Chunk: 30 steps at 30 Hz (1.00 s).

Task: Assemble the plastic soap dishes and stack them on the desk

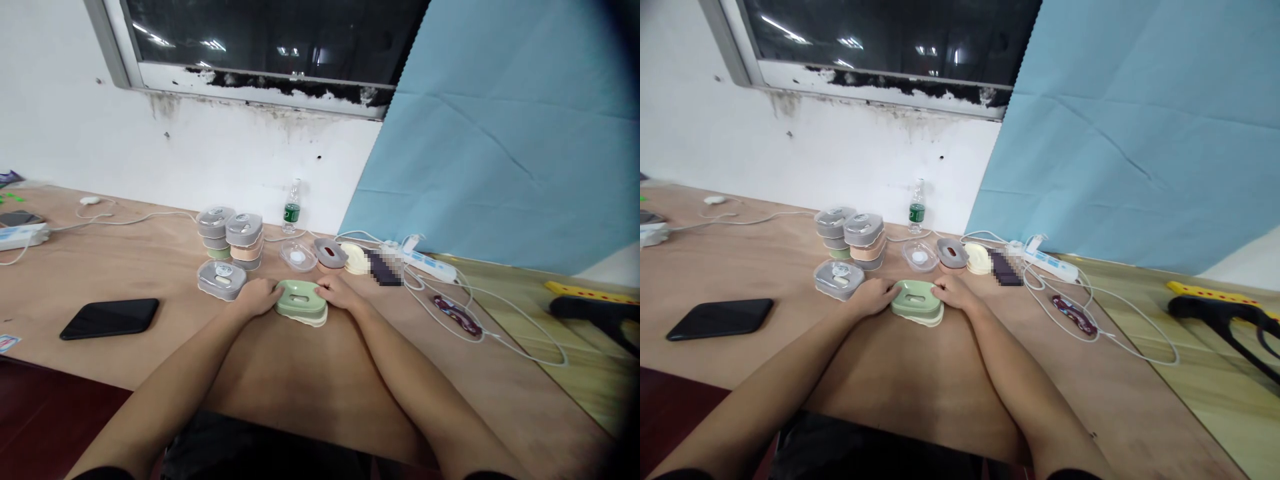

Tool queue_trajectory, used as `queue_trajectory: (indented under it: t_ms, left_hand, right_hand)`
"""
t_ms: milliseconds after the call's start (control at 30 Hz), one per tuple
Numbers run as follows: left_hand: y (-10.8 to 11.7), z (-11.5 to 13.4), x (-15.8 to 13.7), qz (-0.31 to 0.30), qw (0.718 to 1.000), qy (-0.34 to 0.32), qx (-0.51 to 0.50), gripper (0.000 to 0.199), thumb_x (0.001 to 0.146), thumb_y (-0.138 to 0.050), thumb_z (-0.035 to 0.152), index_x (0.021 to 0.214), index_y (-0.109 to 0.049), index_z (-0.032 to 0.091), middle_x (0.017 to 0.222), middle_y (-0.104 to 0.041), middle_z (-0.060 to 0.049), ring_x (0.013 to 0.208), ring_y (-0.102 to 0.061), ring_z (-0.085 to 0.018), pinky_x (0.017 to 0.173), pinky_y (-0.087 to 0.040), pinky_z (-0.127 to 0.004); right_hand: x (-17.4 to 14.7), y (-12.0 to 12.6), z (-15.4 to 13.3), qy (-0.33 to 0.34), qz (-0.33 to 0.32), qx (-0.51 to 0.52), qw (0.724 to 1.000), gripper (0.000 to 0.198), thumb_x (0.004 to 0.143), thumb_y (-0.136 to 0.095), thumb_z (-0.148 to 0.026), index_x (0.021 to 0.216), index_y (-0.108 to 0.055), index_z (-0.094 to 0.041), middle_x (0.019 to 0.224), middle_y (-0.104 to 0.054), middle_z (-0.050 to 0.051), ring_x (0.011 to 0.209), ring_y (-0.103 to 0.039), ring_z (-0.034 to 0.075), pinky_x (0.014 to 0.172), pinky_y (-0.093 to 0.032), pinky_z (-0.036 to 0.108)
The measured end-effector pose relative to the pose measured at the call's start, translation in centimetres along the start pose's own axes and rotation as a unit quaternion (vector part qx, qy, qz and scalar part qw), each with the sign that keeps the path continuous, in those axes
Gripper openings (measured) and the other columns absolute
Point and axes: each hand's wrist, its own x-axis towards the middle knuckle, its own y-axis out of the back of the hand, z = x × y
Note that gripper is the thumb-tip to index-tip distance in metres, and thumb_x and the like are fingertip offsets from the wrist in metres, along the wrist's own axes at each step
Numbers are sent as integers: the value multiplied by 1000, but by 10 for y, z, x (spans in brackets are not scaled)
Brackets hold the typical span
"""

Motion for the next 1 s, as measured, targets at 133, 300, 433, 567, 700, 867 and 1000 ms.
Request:
queue_trajectory:
  t_ms: [133, 300, 433, 567, 700, 867, 1000]
  left_hand:
    - [3, 4, -3, 8, 1000, -8, -22, 51, 94, -26, 52, 91, -66, 20, 90, -71, -9, 85, -66, -22, 71, -45, -29]
    - [6, 8, -5, 17, 997, -47, -52, 53, 94, -25, 56, 102, -63, 21, 95, -71, -8, 87, -66, -23, 72, -46, -29]
    - [3, 7, -5, 12, 997, -65, -47, 54, 92, -28, 59, 119, -57, 24, 107, -69, -8, 95, -65, -25, 77, -47, -32]
    - [-4, 3, -2, -1, 997, -69, -28, 54, 90, -35, 57, 131, -51, 25, 119, -65, -9, 102, -64, -26, 83, -47, -34]
    - [-7, 2, 0, -4, 998, -57, -22, 48, 91, -38, 48, 131, -51, 26, 121, -64, -7, 106, -62, -26, 87, -46, -34]
    - [-11, 2, 2, 22, 999, -25, -31, 44, 89, -42, 33, 131, -50, 22, 126, -59, -9, 108, -60, -23, 92, -45, -32]
    - [-12, -2, 4, 49, 998, -8, -50, 43, 87, -41, 26, 129, -50, 19, 128, -55, -10, 111, -58, -22, 97, -43, -32]
  right_hand:
    - [0, 3, 0, -11, -24, 23, 999, 32, 76, -48, -35, 51, -35, -19, 51, -30, -6, 49, -31, 7, 48, -19, 22]
    - [-1, 10, -1, -51, -80, 88, 992, 35, 73, -55, -41, 53, -36, -19, 50, -28, -7, 47, -27, 6, 45, -16, 21]
    - [-1, 19, -5, -72, -121, 117, 983, 41, 69, -62, -44, 53, -33, -20, 49, -27, -9, 47, -25, 5, 44, -16, 20]
    - [-1, 19, -3, -97, -149, 113, 978, 44, 64, -70, -48, 55, -37, -19, 47, -31, -10, 46, -27, 5, 44, -17, 19]
    - [2, 4, 4, -114, 1, 150, 982, 47, 66, -68, -55, 56, -37, -20, 48, -35, -8, 46, -30, 7, 44, -21, 20]
    - [5, -12, 4, -60, 226, 70, 970, 29, 80, -57, -47, 84, -58, -18, 55, -42, -6, 52, -41, 11, 54, -33, 24]
    - [6, -12, 0, -19, 196, 35, 980, 43, 86, -52, -37, 126, -51, -21, 73, -57, -2, 63, -52, 13, 63, -41, 25]
